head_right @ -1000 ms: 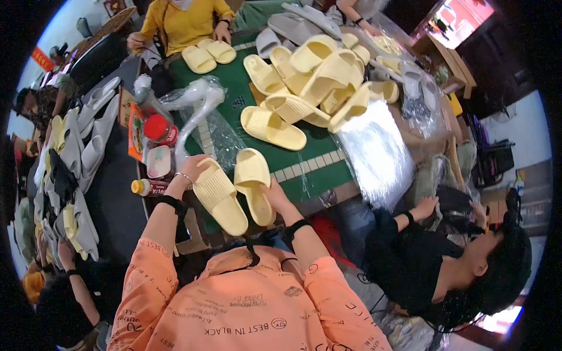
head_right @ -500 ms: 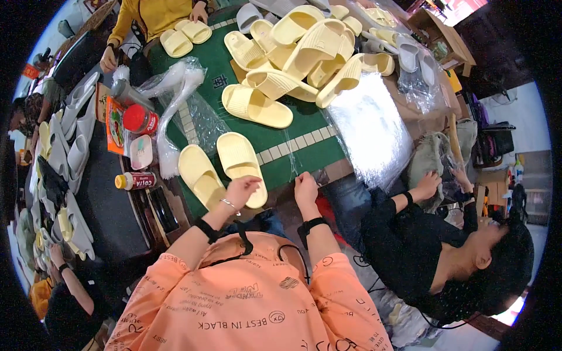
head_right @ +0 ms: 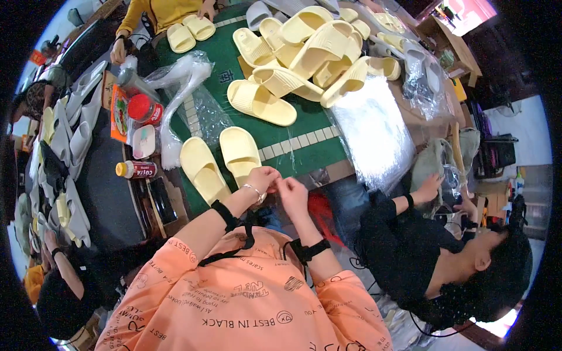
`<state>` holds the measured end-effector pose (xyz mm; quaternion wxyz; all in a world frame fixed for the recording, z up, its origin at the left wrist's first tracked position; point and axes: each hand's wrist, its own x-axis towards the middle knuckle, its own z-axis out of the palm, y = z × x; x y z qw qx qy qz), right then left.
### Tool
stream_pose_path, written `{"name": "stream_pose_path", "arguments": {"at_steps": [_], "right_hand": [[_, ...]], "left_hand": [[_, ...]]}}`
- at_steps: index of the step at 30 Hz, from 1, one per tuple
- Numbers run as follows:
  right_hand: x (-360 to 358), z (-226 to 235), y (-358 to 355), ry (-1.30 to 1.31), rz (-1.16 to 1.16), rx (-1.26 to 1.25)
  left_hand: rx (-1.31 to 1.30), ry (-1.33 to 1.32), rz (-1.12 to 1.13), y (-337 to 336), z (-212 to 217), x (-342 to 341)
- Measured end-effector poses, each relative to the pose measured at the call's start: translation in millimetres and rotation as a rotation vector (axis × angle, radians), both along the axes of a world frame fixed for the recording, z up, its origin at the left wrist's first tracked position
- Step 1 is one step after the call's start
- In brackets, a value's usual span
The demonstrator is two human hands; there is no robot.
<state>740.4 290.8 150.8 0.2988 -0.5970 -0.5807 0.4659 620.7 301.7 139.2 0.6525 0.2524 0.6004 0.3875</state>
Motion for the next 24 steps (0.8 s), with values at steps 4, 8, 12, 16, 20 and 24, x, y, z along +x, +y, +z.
{"name": "stream_pose_path", "arguments": {"at_steps": [4,8,12,16,20,24], "right_hand": [[-22,-22,37,0.052,0.066,-0.2],[-39,-72,93,-0.212,0.154,-0.094],[-32,-124,152,-0.334,0.075,-0.023],[-45,-147,175,-0.326,-0.005,-0.185],[-79,-135,164,-0.465,0.004,-0.124],[-86,-97,156,-0.523,0.001,-0.114]], "left_hand": [[0.013,0.358,-0.237,-22,23,-23],[0.295,0.572,-0.378,-49,43,-29],[0.39,0.483,-0.515,-76,95,-51],[0.377,0.459,-0.465,-106,123,-83],[0.266,0.41,-0.516,-124,164,-108],[0.334,0.168,-0.527,-139,157,-118]]}}
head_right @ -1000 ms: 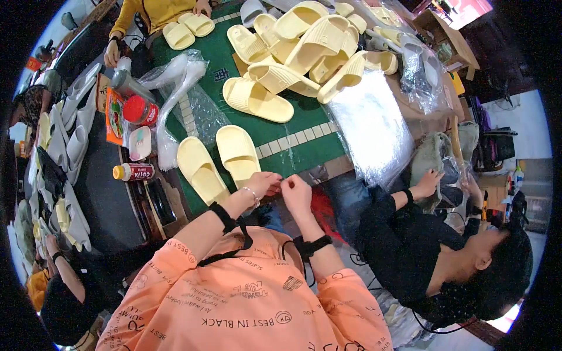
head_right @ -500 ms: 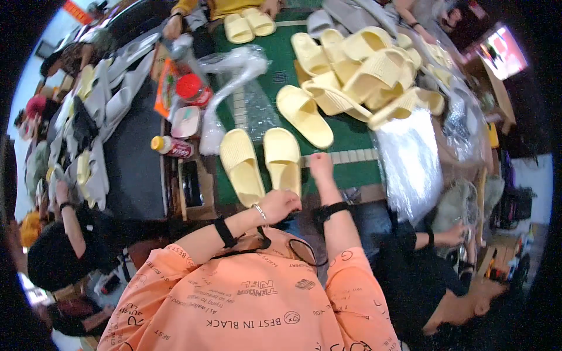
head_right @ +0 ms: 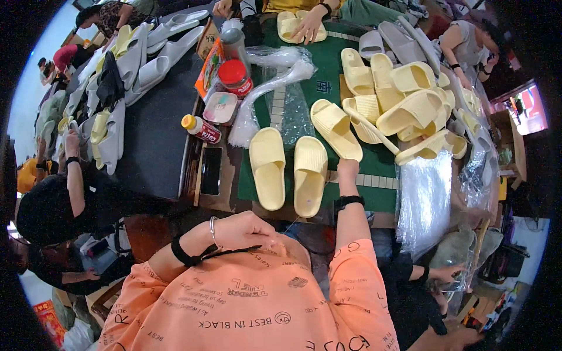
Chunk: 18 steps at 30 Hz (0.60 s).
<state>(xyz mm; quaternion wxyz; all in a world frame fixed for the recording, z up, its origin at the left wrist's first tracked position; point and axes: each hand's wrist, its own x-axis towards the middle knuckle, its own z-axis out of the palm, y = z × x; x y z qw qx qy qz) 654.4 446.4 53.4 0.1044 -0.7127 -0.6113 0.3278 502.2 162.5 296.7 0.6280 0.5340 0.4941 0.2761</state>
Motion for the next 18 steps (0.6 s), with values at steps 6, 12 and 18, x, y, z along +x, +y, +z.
{"name": "stream_pose_path", "arguments": {"at_steps": [6,12,18], "right_hand": [[16,44,-32,0.312,0.079,-0.098],[-46,140,-153,0.552,0.982,0.226],[-54,130,-199,0.56,0.786,-0.281]], "left_hand": [[0.018,0.078,-0.058,0,-13,-36],[0.145,0.608,-0.065,14,-48,-61],[0.148,0.751,0.015,44,-83,-82]]}}
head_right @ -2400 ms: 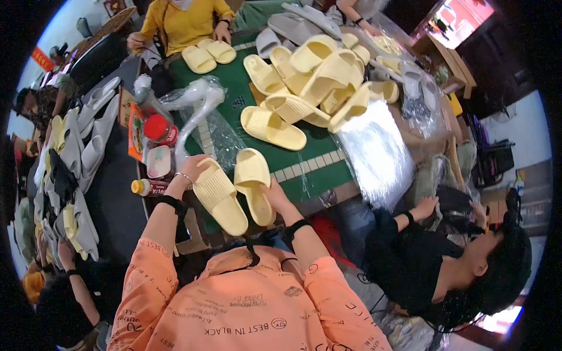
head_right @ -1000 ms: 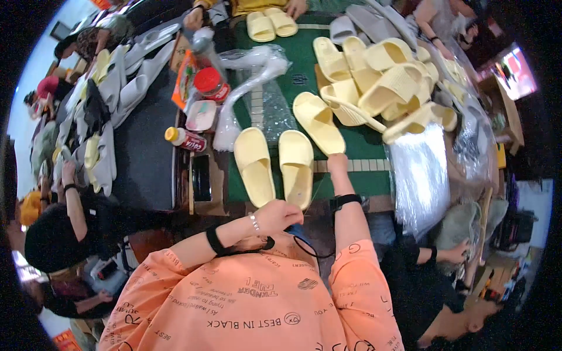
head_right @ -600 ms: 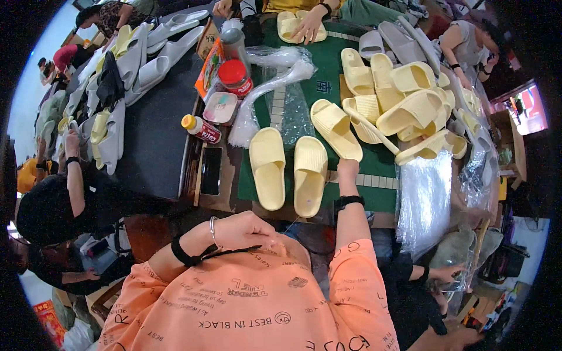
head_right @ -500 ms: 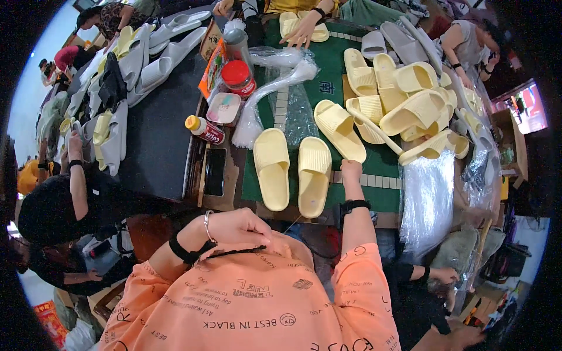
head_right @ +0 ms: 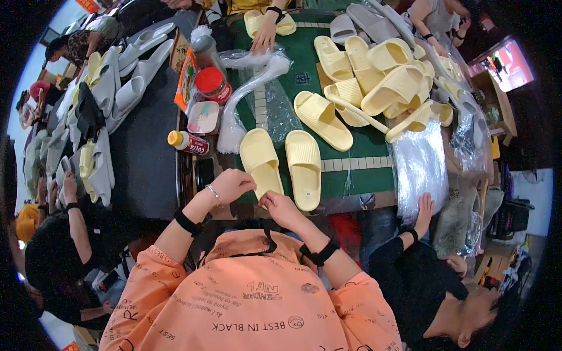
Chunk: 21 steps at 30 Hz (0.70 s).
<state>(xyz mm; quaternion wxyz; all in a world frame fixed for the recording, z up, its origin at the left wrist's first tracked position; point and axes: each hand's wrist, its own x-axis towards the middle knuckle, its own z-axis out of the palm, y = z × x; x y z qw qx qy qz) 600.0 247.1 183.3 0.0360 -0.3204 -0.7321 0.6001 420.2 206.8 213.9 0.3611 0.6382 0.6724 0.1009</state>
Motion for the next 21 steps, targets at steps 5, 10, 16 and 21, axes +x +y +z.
{"name": "stream_pose_path", "arguments": {"at_steps": [5,10,16,21], "right_hand": [[-3,-72,3,-0.124,-0.251,-0.27],[-45,-94,22,-0.002,-0.543,-0.602],[-79,-123,40,0.016,-0.655,-0.645],[-74,-117,43,-0.011,-0.582,-0.506]], "left_hand": [[0.417,0.037,0.511,49,-75,-31],[0.086,0.01,0.644,83,-115,-43],[-0.377,0.216,0.491,108,-112,-32],[-0.087,0.002,0.763,111,-135,-25]]}}
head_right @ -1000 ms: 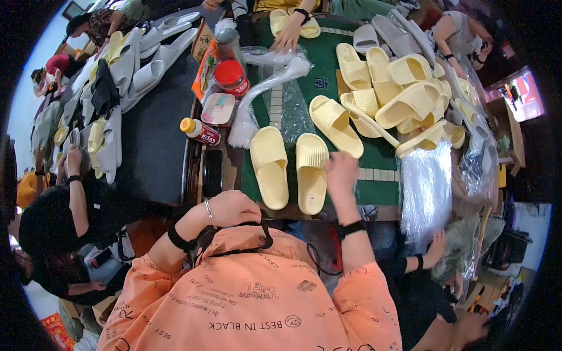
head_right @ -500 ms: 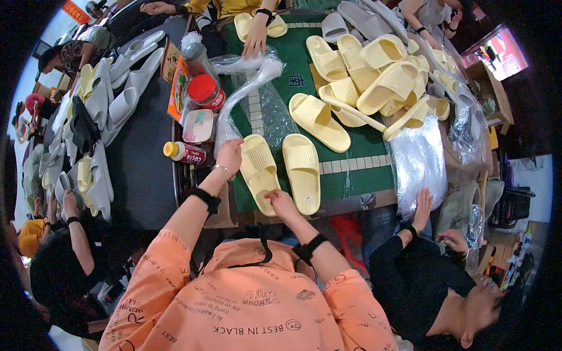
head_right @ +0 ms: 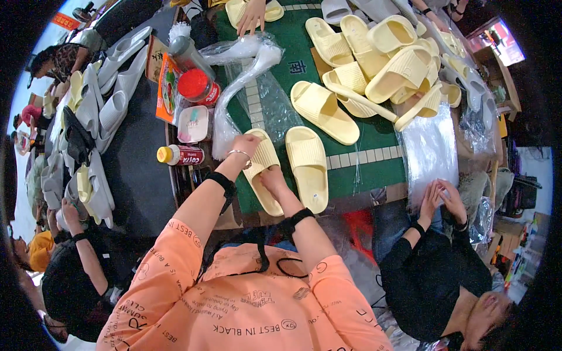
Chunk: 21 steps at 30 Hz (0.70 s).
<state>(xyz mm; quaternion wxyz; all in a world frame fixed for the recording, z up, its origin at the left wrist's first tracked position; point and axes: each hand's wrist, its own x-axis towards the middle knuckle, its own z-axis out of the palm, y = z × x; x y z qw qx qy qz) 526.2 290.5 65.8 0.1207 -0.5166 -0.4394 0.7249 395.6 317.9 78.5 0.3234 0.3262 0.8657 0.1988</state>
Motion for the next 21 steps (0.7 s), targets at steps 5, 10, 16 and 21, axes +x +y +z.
{"name": "stream_pose_path", "arguments": {"at_steps": [5,10,16,21], "right_hand": [[78,39,-18,-0.17,0.176,0.322],[166,72,-32,-0.361,0.245,0.575],[158,89,-19,-0.388,0.32,1.22],[125,79,-16,-0.206,0.241,1.083]], "left_hand": [[0.583,-0.39,0.309,10,9,-10],[0.518,-0.382,0.101,31,37,5],[0.468,-0.161,-0.305,38,34,50],[0.325,-0.104,-0.354,42,18,70]]}}
